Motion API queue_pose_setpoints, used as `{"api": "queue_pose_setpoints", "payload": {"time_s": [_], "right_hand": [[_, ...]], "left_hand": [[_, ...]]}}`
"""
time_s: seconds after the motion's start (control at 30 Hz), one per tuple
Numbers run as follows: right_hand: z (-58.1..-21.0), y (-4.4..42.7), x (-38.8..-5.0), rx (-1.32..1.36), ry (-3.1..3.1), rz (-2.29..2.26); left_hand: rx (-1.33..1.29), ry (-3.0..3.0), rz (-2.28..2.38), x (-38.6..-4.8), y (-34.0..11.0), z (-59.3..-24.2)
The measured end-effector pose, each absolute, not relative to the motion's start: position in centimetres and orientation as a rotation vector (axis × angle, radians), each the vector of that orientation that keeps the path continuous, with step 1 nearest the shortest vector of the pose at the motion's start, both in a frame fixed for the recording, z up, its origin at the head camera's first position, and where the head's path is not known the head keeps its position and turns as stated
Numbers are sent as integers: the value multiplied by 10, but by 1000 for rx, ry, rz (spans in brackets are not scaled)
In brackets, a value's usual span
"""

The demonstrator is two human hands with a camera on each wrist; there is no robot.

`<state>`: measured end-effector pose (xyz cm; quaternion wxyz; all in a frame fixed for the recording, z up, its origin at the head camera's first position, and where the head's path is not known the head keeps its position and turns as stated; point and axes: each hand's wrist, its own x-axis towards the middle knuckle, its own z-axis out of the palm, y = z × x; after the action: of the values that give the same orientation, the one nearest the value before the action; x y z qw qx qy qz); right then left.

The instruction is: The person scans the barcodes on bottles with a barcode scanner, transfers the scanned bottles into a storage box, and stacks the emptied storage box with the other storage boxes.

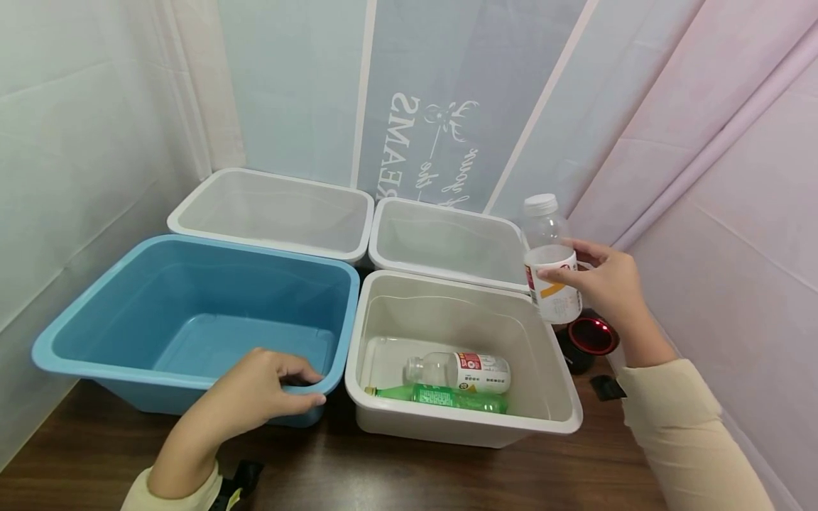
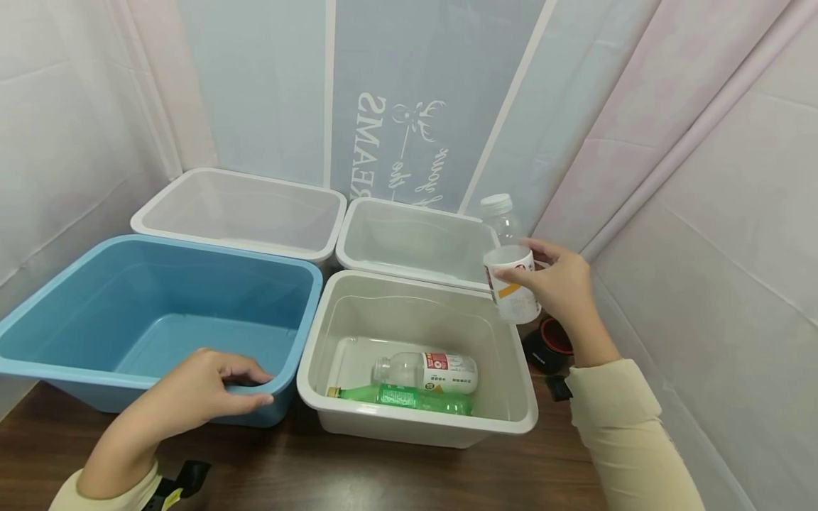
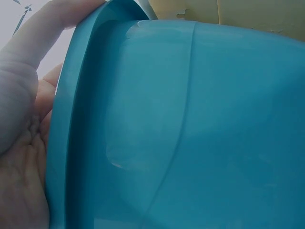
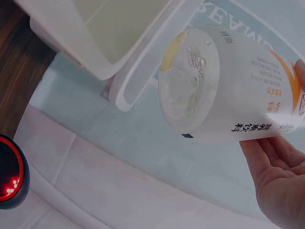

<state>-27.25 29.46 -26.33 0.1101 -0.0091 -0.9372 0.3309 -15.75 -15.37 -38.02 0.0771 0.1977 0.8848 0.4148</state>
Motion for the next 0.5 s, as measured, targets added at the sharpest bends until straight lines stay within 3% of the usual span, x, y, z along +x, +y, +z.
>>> {"api": "queue_pose_setpoints", "payload": {"time_s": [0.5], "right_hand": [[-263,316,-265,-92,-2680,966]], "left_hand": [[595,2658,1234,-158,-154,-380]]}}
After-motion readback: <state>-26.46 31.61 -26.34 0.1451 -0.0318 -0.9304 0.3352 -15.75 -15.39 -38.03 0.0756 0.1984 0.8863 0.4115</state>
